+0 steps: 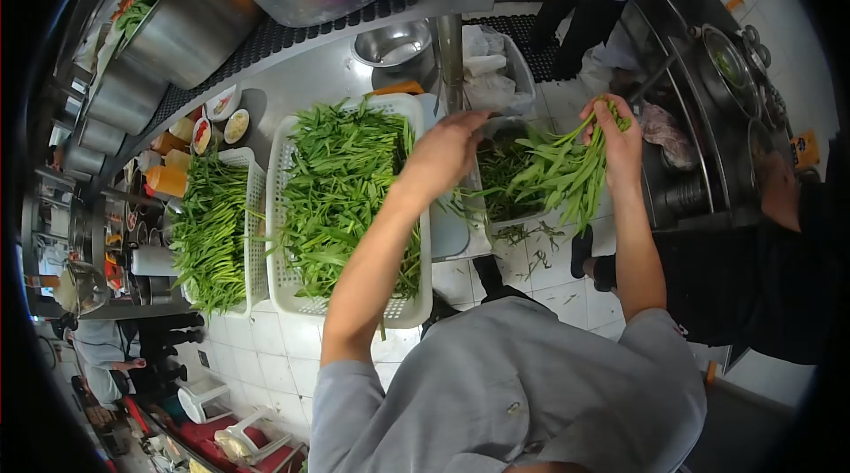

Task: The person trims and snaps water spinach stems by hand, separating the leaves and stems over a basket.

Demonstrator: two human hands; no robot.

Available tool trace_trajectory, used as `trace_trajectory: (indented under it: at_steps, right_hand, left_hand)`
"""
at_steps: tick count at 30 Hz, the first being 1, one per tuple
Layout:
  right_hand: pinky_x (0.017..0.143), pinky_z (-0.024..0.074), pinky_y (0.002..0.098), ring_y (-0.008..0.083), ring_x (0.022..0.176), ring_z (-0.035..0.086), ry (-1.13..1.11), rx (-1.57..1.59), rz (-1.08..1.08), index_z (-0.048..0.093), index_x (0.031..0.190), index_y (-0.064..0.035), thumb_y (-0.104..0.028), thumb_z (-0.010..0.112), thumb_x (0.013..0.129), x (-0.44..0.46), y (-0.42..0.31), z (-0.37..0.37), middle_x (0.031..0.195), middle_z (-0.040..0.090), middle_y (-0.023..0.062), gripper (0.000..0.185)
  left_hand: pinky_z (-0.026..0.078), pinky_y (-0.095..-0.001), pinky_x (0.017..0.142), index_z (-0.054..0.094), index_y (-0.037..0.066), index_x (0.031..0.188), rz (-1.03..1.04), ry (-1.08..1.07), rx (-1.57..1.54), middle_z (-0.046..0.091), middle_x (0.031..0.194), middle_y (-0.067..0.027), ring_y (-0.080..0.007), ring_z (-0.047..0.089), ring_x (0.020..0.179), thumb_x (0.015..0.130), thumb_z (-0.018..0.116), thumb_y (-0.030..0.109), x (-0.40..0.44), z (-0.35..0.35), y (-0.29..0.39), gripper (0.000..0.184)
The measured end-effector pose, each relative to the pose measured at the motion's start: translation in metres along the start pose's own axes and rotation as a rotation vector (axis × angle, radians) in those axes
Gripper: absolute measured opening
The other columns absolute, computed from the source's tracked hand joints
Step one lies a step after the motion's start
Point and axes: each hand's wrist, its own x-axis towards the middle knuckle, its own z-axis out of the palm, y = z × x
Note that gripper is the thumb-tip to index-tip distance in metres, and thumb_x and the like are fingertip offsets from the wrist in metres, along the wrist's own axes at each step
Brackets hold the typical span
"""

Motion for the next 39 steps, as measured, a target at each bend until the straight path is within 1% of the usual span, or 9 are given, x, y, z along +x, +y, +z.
trace_trajectory:
  at_steps: [10,13,16,22,27,30,34,38,39]
  right_hand:
    - [0.062,0.0475,0.0246,0.0099,0.065,0.058,-0.095,0.184,0.059,0.064,0.103,-0.0009,-0.017,0.068,0.094,0.003,0.029,0.022,0.08,0.062,0.0042,0.02]
    - [0.058,0.0494,0.0251,0.0087,0.058,0.058,-0.332,-0.437,0.145,0.068,0.108,-0.0026,-0.018,0.072,0.089,-0.012,0.077,0.032,0.091,0.069,0.006,0.025]
    - [0.054,0.0506,0.0262,0.0113,0.056,0.059,-0.475,-0.682,0.48,0.059,0.128,0.0005,-0.024,0.082,0.078,-0.039,0.151,0.056,0.092,0.071,0.0089,0.06]
    - [0.054,0.045,0.0279,0.0124,0.056,0.055,-0.259,-0.202,0.614,0.066,0.095,0.0018,-0.011,0.074,0.086,-0.049,0.206,0.05,0.076,0.065,0.0054,0.017]
    - [0.055,0.0453,0.0266,0.0119,0.06,0.057,-0.244,-0.152,0.546,0.066,0.095,0.0033,-0.005,0.073,0.084,-0.034,0.159,0.037,0.082,0.067,0.0087,0.016]
    - [0.056,0.0456,0.0262,0.0116,0.06,0.057,-0.341,-0.097,0.452,0.066,0.096,0.0027,-0.005,0.073,0.084,-0.023,0.083,0.042,0.083,0.067,0.0082,0.016]
    - [0.057,0.0461,0.0257,0.0116,0.063,0.06,-0.62,-0.176,0.234,0.068,0.094,0.0004,-0.006,0.074,0.084,-0.033,-0.019,0.061,0.084,0.068,0.0058,0.014]
    - [0.056,0.045,0.0232,0.0081,0.066,0.06,-0.866,-0.404,-0.265,0.071,0.095,-0.0034,-0.007,0.076,0.082,-0.049,-0.026,0.074,0.086,0.069,0.0032,0.015]
    - [0.056,0.0447,0.0231,0.0082,0.065,0.059,-0.748,-0.397,-0.14,0.071,0.095,-0.0033,-0.006,0.076,0.082,-0.053,-0.029,0.071,0.085,0.069,0.0029,0.014]
  left_hand:
    - [0.032,-0.0476,0.114,0.073,0.013,0.1,0.003,-0.268,0.496,0.059,0.131,-0.0064,-0.0323,0.043,0.134,0.089,0.066,0.025,-0.077,-0.025,-0.02,0.018]
    - [0.036,-0.0459,0.111,0.074,0.012,0.096,-0.016,-0.224,0.545,0.062,0.127,-0.0066,-0.0306,0.047,0.131,0.089,0.066,0.024,-0.076,-0.02,-0.018,0.016]
    - [0.043,-0.0419,0.104,0.074,0.009,0.096,-0.06,-0.132,0.378,0.064,0.123,-0.0081,-0.0293,0.054,0.124,0.088,0.068,0.02,-0.072,-0.023,-0.015,0.014]
    - [0.05,-0.0381,0.094,0.071,0.002,0.1,-0.152,0.018,0.121,0.066,0.118,-0.0135,-0.0313,0.063,0.11,0.088,0.07,0.014,-0.079,-0.048,-0.005,0.017]
    - [0.051,-0.0338,0.091,0.071,0.002,0.102,-0.213,0.079,-0.052,0.069,0.112,-0.013,-0.0256,0.066,0.103,0.09,0.068,0.012,-0.08,-0.062,0.002,0.017]
    - [0.052,-0.0321,0.084,0.071,-0.001,0.098,-0.586,-0.082,-0.236,0.067,0.114,-0.0161,-0.0224,0.067,0.098,0.094,0.066,0.022,-0.069,-0.055,0.011,0.024]
    - [0.051,-0.0281,0.076,0.062,-0.004,0.119,-0.751,-0.096,-0.887,0.068,0.115,-0.0088,-0.0145,0.064,0.09,0.1,0.057,0.038,-0.043,-0.008,0.01,0.046]
    - [0.053,-0.0291,0.082,0.056,-0.001,0.125,-0.533,-0.163,-1.137,0.067,0.111,-0.0104,-0.0175,0.067,0.094,0.103,0.053,0.028,-0.033,-0.02,0.024,0.037]
    - [0.053,-0.0286,0.081,0.058,-0.001,0.122,-0.523,-0.154,-1.112,0.067,0.107,-0.0095,-0.0166,0.067,0.093,0.102,0.054,0.027,-0.035,-0.025,0.026,0.035]
